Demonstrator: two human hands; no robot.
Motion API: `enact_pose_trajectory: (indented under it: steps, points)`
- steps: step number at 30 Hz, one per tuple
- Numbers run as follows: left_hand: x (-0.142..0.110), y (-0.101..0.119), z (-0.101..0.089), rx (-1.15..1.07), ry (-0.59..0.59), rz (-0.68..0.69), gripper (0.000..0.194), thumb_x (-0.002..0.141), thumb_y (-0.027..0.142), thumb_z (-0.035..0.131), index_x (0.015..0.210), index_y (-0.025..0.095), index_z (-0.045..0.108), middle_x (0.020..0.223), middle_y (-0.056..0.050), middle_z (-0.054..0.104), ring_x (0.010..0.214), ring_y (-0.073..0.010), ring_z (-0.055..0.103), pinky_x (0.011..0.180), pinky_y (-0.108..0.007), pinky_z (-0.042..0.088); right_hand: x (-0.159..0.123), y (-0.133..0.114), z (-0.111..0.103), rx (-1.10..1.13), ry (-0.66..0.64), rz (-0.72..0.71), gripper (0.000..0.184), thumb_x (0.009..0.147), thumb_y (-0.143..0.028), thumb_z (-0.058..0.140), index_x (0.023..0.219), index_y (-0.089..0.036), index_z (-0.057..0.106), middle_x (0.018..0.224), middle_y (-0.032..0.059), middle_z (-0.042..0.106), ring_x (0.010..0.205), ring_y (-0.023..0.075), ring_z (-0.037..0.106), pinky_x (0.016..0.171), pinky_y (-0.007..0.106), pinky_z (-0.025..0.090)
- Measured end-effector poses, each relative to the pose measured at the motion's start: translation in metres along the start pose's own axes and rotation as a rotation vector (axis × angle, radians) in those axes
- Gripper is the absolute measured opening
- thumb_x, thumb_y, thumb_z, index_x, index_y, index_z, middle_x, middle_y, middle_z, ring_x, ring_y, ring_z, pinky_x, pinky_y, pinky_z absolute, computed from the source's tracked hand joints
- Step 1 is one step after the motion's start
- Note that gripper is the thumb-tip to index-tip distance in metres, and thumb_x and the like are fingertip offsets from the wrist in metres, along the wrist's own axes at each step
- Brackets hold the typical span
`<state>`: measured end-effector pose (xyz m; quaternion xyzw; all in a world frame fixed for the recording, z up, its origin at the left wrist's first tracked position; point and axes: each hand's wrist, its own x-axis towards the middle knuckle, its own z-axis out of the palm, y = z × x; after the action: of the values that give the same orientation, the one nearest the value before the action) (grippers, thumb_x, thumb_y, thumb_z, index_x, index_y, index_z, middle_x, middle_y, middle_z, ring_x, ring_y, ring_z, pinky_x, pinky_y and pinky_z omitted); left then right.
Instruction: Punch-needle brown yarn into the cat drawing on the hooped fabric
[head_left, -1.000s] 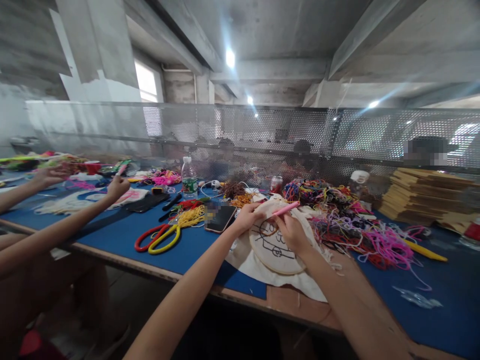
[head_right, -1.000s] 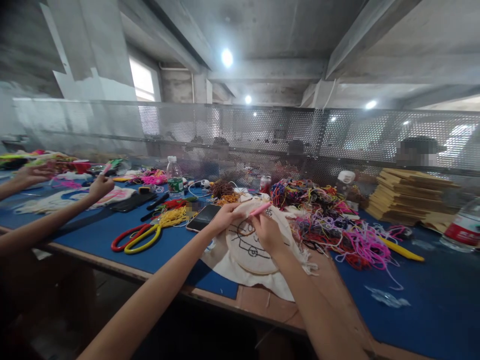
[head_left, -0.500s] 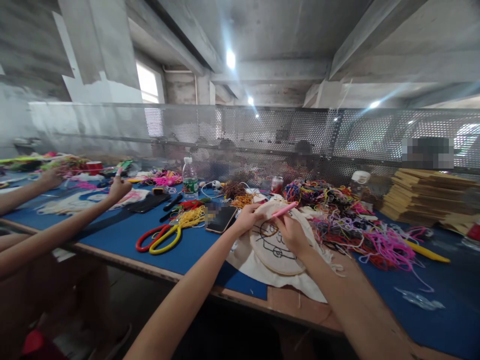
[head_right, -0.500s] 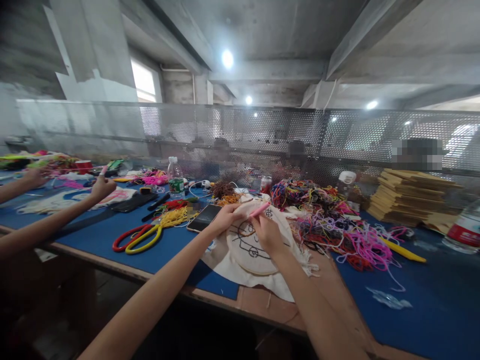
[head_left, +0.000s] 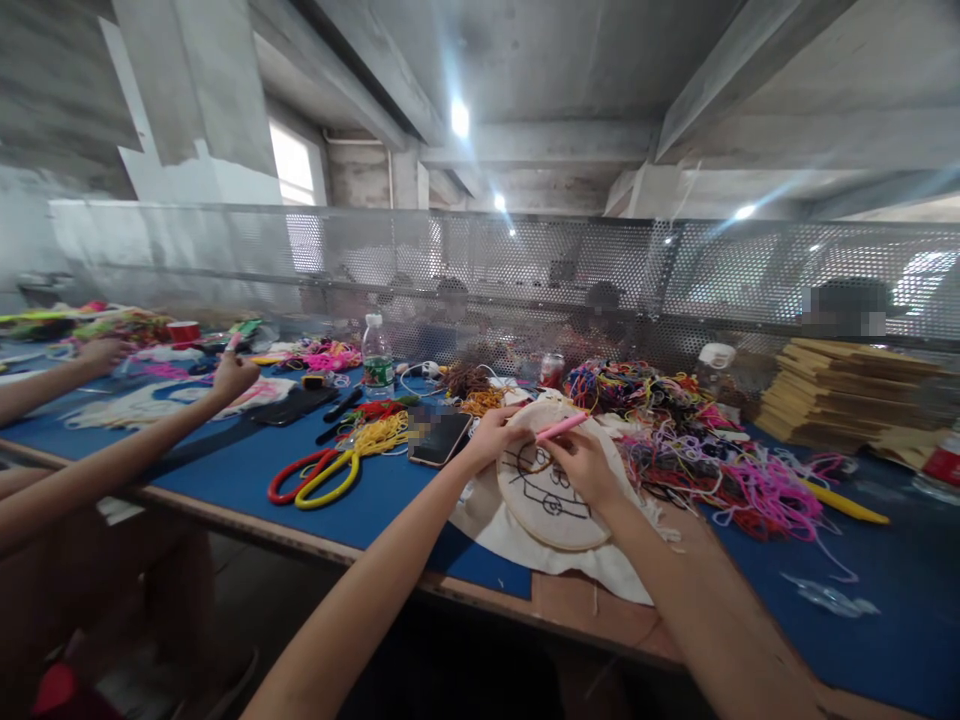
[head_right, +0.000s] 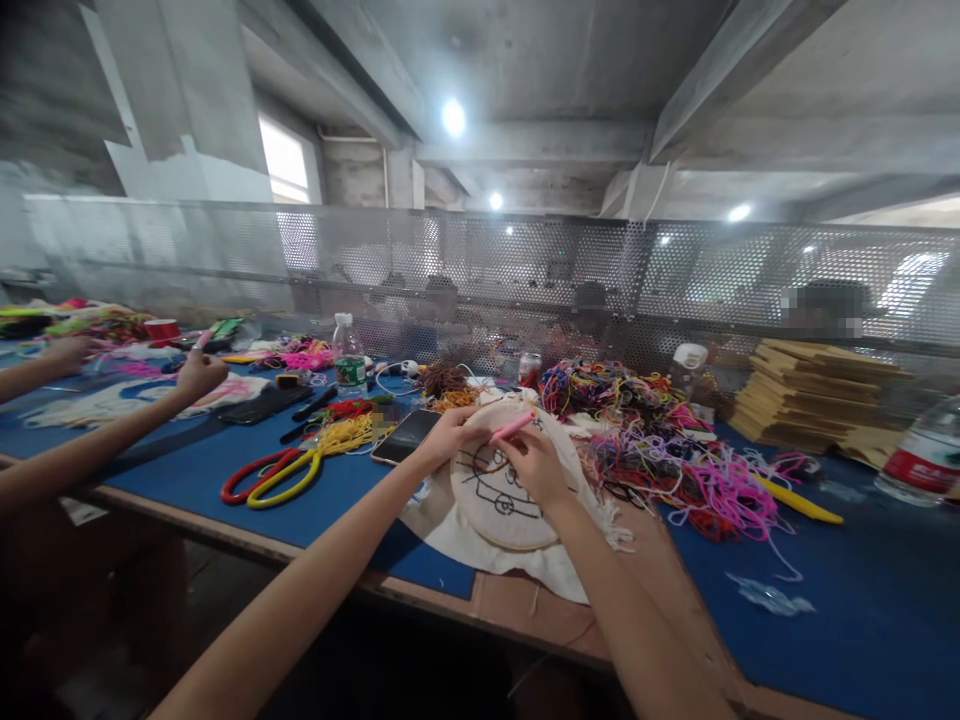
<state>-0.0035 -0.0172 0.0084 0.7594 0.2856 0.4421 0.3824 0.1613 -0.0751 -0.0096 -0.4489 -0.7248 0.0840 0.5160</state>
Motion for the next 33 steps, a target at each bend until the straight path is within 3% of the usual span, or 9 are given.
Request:
enact_pose_trajectory:
  steps: [9, 14, 21, 25, 33]
  points:
    - [-0.001, 0.004, 0.002, -0.004, 0.008, -0.027, 0.034, 0.065, 0.021, 0.059, 0.095, 0.007, 0.069, 0.096, -0.008, 0.067, 0.089, -0.0218, 0.057, 0.086, -0.031, 0.042, -0.001, 0.003, -0.001, 0.003, -0.053, -0.014, 0.014, 0.076, -0.03, 0.061, 0.081, -0.019, 0.068, 0.086, 0.0048, 0.069, 0.083, 0.0191, 0.062, 0.078, 0.033, 0.048]
    - [-0.001, 0.0, 0.003, 0.009, 0.005, -0.026, 0.033, 0.068, 0.02, 0.056, 0.096, 0.009, 0.068, 0.095, -0.006, 0.067, 0.087, -0.0198, 0.057, 0.085, -0.029, 0.042, -0.001, 0.0, 0.007, -0.176, -0.086, -0.07, 0.012, 0.077, -0.028, 0.059, 0.082, -0.019, 0.066, 0.088, 0.0051, 0.066, 0.087, 0.0196, 0.059, 0.079, 0.034, 0.046]
    - [0.001, -0.008, 0.001, 0.001, -0.012, -0.021, 0.032, 0.07, 0.023, 0.054, 0.094, 0.009, 0.069, 0.093, -0.006, 0.067, 0.087, -0.0187, 0.057, 0.082, -0.027, 0.043, -0.003, 0.005, 0.009, -0.226, -0.043, -0.17, 0.019, 0.08, -0.031, 0.057, 0.094, -0.021, 0.066, 0.098, 0.0064, 0.067, 0.096, 0.0211, 0.059, 0.086, 0.038, 0.045]
    - [0.001, -0.005, 0.001, 0.016, -0.008, -0.021, 0.032, 0.069, 0.023, 0.055, 0.095, 0.01, 0.069, 0.093, -0.005, 0.068, 0.088, -0.0194, 0.057, 0.085, -0.028, 0.042, -0.004, 0.0, 0.007, -0.247, -0.025, -0.227, 0.015, 0.081, -0.028, 0.055, 0.09, -0.021, 0.065, 0.095, 0.0063, 0.068, 0.093, 0.0213, 0.061, 0.084, 0.037, 0.046]
    - [0.0, -0.002, -0.001, -0.009, -0.02, -0.017, 0.035, 0.066, 0.019, 0.056, 0.097, 0.01, 0.068, 0.097, -0.005, 0.067, 0.091, -0.0207, 0.056, 0.089, -0.031, 0.04, -0.004, -0.006, 0.004, -0.246, -0.045, -0.08, 0.023, 0.087, -0.033, 0.044, 0.091, -0.018, 0.061, 0.082, 0.008, 0.068, 0.081, 0.0211, 0.064, 0.072, 0.03, 0.047]
